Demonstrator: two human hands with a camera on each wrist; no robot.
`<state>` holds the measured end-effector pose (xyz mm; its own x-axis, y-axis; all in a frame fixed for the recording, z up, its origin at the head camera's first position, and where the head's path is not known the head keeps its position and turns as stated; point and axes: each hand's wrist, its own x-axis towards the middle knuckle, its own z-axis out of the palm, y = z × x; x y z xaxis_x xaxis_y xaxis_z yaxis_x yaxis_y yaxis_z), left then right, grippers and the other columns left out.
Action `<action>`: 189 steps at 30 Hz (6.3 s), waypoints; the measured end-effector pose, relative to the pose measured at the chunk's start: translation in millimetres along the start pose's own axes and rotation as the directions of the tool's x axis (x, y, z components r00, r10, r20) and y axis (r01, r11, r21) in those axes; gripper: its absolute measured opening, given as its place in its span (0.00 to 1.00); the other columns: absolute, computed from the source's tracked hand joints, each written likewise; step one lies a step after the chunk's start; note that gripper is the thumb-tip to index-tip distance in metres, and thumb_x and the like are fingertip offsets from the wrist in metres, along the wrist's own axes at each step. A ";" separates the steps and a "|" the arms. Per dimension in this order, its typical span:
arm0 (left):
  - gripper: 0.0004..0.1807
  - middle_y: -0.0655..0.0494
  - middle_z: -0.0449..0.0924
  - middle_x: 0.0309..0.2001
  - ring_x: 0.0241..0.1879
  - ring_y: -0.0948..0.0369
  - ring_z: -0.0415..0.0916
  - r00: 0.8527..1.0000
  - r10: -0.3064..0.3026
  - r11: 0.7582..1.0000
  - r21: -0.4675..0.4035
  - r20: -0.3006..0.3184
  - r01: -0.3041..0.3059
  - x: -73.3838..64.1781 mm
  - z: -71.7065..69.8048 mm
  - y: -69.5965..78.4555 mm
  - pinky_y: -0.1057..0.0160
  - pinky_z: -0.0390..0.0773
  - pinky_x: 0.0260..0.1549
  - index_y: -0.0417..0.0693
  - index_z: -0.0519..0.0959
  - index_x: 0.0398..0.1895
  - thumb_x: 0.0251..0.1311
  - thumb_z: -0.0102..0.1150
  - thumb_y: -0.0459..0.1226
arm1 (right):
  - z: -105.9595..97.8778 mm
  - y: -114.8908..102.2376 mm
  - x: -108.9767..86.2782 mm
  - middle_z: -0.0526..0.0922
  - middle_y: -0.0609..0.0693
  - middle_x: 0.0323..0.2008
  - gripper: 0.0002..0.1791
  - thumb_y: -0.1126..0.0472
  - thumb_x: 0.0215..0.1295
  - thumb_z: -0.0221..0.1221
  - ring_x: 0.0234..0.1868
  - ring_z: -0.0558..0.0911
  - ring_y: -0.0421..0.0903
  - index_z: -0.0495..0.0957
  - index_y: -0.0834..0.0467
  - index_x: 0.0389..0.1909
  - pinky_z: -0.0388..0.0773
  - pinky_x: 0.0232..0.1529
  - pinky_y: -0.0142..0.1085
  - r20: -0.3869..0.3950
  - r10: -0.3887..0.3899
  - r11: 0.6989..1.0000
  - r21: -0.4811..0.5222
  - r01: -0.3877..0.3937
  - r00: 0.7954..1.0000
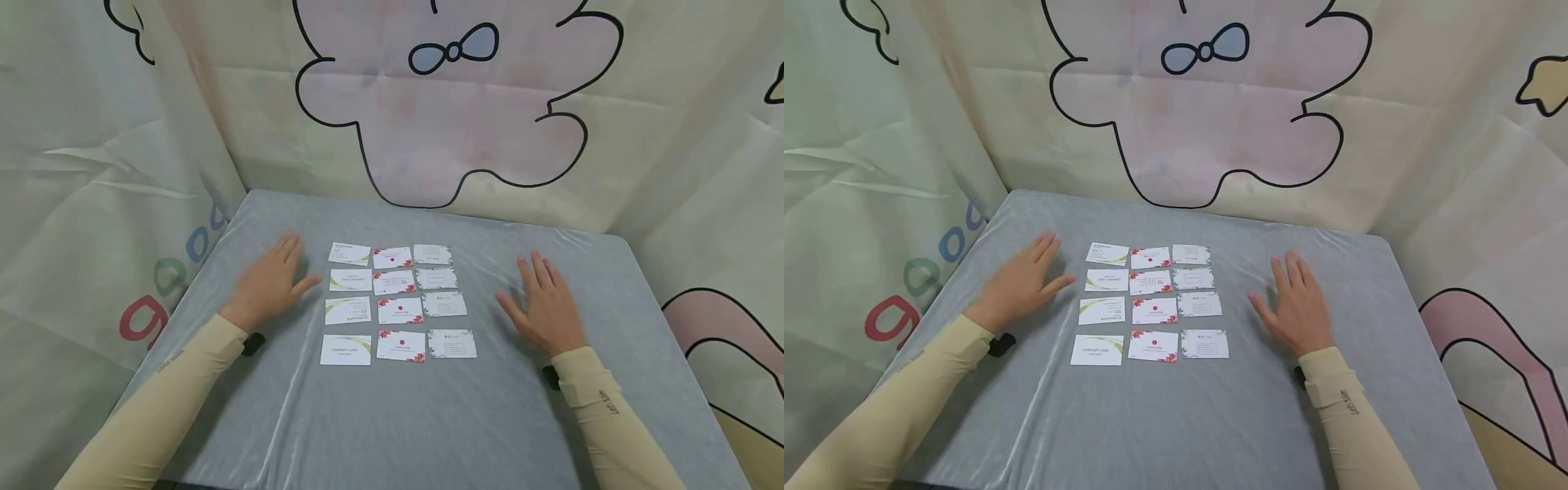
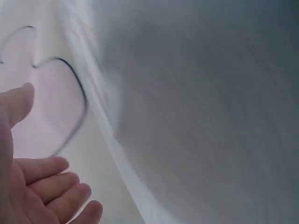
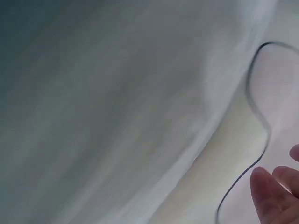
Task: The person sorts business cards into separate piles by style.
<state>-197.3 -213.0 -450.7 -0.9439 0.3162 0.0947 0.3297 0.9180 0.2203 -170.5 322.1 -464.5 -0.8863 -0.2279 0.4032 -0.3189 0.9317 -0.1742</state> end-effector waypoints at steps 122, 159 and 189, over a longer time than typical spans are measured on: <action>0.32 0.44 0.77 0.73 0.75 0.49 0.72 0.967 0.179 0.955 -0.269 0.179 -0.127 119.5 26.8 99.6 0.50 0.68 0.79 0.40 0.74 0.76 0.71 0.69 0.37 | 65.8 -104.9 133.8 0.78 0.52 0.74 0.34 0.50 0.74 0.69 0.78 0.74 0.54 0.72 0.51 0.78 0.57 0.81 0.65 0.486 -0.142 0.951 0.308 -0.016 0.862; 0.34 0.42 0.77 0.73 0.73 0.48 0.73 0.951 0.175 0.951 -0.295 0.257 -0.095 156.6 43.4 84.3 0.49 0.69 0.77 0.40 0.73 0.77 0.70 0.69 0.38 | 88.9 -92.3 154.2 0.75 0.51 0.76 0.33 0.48 0.73 0.69 0.80 0.70 0.53 0.74 0.50 0.76 0.57 0.73 0.60 0.521 -0.116 0.949 0.308 -0.060 0.845; 0.31 0.50 0.88 0.60 0.60 0.53 0.84 0.950 0.251 0.948 -0.245 0.187 -0.203 -13.7 26.0 139.8 0.52 0.81 0.64 0.43 0.84 0.65 0.59 0.81 0.41 | 22.4 -131.8 12.7 0.84 0.49 0.67 0.35 0.44 0.67 0.74 0.74 0.76 0.52 0.78 0.51 0.71 0.60 0.72 0.64 0.508 -0.302 0.948 0.247 0.199 0.807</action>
<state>-138.7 -82.7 -446.5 -0.8167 0.5759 -0.0363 0.5082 0.7476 0.4276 -147.3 190.1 -456.5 -0.7896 -0.6086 -0.0787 -0.5617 0.7684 -0.3068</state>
